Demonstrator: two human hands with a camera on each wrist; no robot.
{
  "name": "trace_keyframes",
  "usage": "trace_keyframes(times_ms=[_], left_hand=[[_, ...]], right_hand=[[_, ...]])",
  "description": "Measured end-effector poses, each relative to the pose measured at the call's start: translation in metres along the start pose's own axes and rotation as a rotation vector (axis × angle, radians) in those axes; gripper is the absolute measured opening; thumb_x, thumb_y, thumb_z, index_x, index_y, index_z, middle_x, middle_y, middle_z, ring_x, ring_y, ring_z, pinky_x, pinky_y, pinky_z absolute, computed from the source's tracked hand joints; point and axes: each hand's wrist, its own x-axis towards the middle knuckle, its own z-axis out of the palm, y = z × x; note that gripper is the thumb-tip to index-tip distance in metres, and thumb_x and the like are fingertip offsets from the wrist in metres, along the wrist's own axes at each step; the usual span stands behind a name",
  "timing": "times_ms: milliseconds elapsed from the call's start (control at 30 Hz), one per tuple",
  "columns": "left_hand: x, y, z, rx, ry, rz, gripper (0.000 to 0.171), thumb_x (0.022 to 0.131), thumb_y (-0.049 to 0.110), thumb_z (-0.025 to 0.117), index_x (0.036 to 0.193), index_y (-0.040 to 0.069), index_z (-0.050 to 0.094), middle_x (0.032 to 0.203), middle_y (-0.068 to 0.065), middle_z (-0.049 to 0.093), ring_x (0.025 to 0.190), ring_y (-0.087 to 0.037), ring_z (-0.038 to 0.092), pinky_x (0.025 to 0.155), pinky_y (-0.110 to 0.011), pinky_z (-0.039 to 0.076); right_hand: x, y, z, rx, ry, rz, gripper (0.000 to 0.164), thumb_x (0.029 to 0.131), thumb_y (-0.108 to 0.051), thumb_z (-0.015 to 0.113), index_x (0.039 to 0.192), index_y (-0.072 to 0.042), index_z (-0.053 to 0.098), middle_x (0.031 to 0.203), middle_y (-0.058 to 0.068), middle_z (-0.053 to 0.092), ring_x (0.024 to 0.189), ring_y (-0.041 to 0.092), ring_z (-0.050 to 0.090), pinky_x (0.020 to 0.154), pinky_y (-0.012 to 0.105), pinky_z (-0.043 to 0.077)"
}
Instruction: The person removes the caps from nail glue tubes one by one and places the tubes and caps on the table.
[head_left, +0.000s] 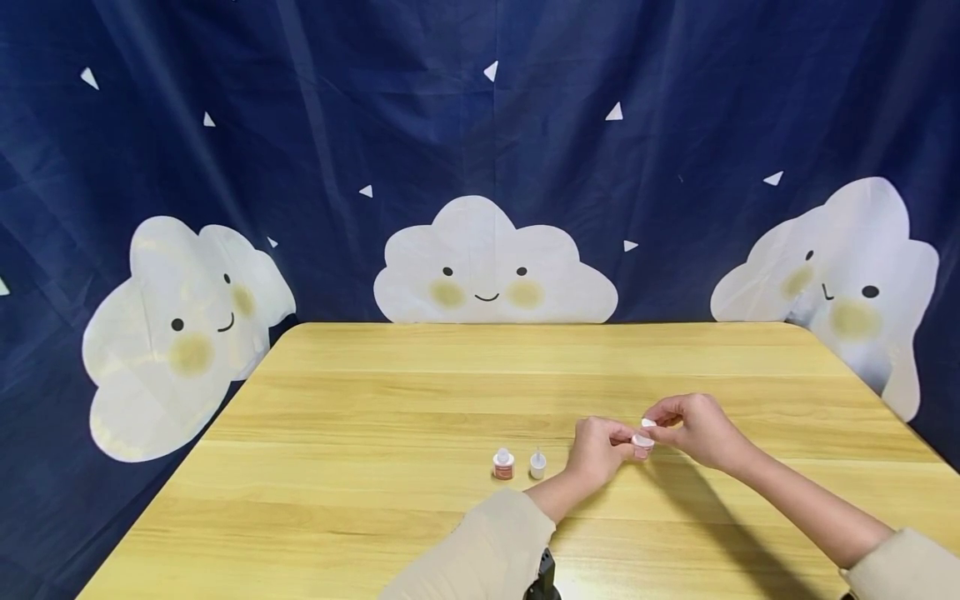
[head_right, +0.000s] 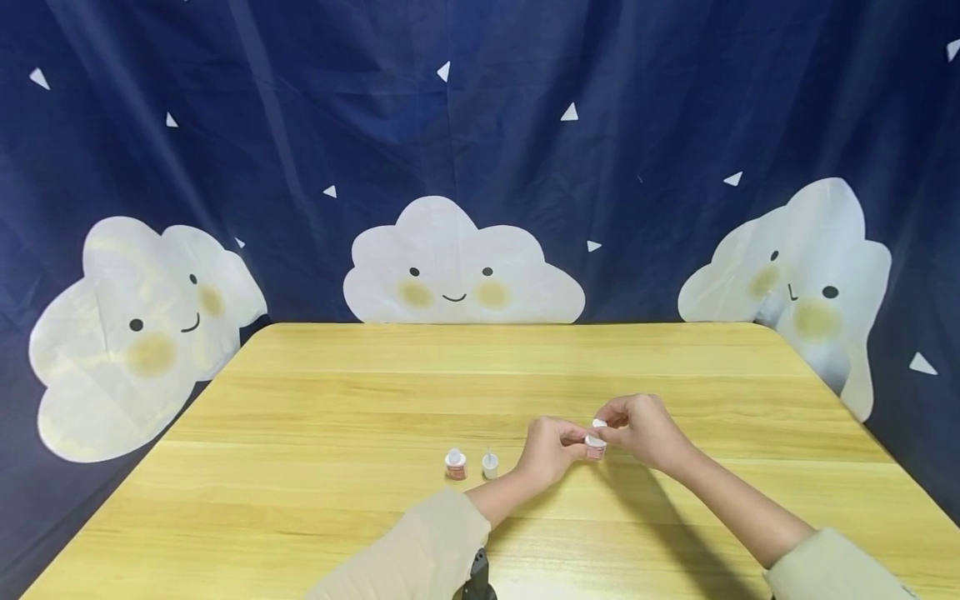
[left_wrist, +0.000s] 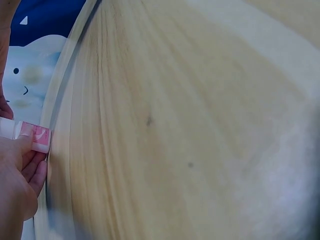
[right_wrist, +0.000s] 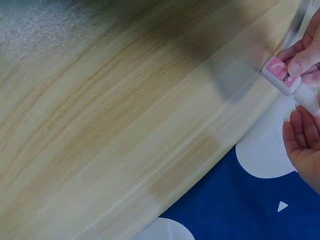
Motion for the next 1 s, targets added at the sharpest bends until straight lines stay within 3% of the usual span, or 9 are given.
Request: trace_keyframes(times_ms=[300, 533, 767, 1000], left_hand=[[-0.0002, 0.0004, 0.0001, 0.006, 0.005, -0.007, 0.014, 0.073, 0.014, 0.075, 0.085, 0.007, 0.075, 0.084, -0.004, 0.074, 0.071, 0.002, 0.067, 0.062, -0.003, 0.046], [-0.0004, -0.0001, 0.0004, 0.016, 0.016, -0.011, 0.015, 0.072, 0.013, 0.076, 0.085, 0.006, 0.075, 0.083, -0.005, 0.074, 0.071, 0.000, 0.067, 0.063, -0.003, 0.047], [-0.0001, -0.0001, 0.0004, 0.004, 0.006, -0.008, 0.014, 0.073, 0.013, 0.075, 0.085, 0.006, 0.075, 0.083, -0.004, 0.074, 0.070, 0.001, 0.067, 0.062, -0.003, 0.046], [-0.0002, 0.0006, -0.0001, 0.010, 0.012, 0.010, 0.014, 0.073, 0.013, 0.075, 0.085, 0.005, 0.075, 0.083, -0.005, 0.074, 0.071, 0.001, 0.067, 0.062, -0.003, 0.046]], right_hand=[[0.0007, 0.0002, -0.0044, 0.010, -0.073, -0.006, 0.006, 0.077, -0.005, 0.073, 0.082, -0.004, 0.071, 0.076, 0.001, 0.071, 0.069, -0.006, 0.054, 0.058, 0.018, 0.049], [0.0010, -0.0002, -0.0058, 0.032, -0.094, -0.017, 0.011, 0.076, -0.002, 0.072, 0.087, 0.002, 0.070, 0.079, 0.004, 0.071, 0.071, -0.007, 0.055, 0.063, 0.028, 0.055], [0.0000, 0.0004, -0.0040, 0.021, -0.041, -0.001, 0.015, 0.072, -0.002, 0.074, 0.086, 0.004, 0.069, 0.078, 0.006, 0.071, 0.070, -0.005, 0.056, 0.063, 0.030, 0.056], [-0.0006, 0.0029, -0.0014, 0.013, 0.024, -0.020, 0.011, 0.070, -0.004, 0.077, 0.071, -0.007, 0.067, 0.064, -0.005, 0.065, 0.061, -0.008, 0.051, 0.056, 0.021, 0.051]])
